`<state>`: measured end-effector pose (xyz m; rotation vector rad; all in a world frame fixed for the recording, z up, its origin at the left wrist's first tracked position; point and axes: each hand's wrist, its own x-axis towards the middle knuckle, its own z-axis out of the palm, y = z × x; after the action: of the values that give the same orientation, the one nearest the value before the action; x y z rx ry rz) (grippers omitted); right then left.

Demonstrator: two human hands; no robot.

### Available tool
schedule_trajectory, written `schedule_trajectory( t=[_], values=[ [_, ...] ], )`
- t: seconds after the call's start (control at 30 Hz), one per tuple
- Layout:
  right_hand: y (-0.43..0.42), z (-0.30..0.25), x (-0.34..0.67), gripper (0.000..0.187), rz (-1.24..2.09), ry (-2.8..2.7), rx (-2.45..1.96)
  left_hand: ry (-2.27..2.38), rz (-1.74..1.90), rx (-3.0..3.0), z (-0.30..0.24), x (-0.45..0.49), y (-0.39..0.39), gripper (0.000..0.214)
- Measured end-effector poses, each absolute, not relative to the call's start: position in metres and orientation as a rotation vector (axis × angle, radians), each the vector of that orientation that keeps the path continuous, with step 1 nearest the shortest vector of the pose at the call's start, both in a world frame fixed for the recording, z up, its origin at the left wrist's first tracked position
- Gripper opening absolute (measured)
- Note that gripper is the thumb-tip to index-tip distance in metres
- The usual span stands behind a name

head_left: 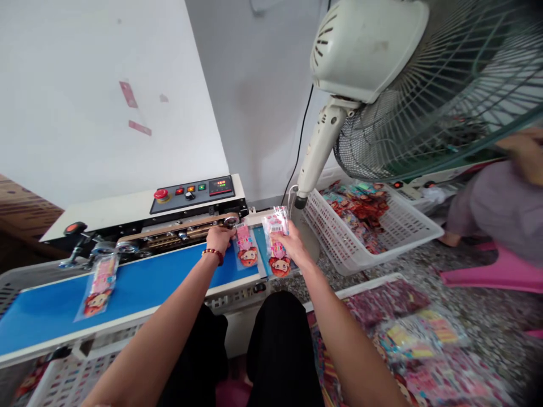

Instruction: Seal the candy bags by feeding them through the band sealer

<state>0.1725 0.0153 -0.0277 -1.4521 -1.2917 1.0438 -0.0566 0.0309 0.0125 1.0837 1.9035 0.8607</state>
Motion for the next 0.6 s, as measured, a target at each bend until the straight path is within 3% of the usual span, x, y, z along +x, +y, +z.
schedule_trajectory(
  t=[0.2,0.33,0.6],
  values=[
    [0.014,-0.026,0.171,0.033,1.054,-1.286,-1.456,2.148,0.749,1.142,0.016,-0.114,0.006,0.026],
    [0.012,-0.019,0.166,0.034,1.053,-1.267,-1.482,2.358,0.945,1.253,0.022,-0.110,-0.026,0.025],
    [0.012,-0.014,0.165,0.042,1.000,-1.294,-1.543,1.665,0.957,1.372,0.021,0.000,-0.012,0.026]
  ],
)
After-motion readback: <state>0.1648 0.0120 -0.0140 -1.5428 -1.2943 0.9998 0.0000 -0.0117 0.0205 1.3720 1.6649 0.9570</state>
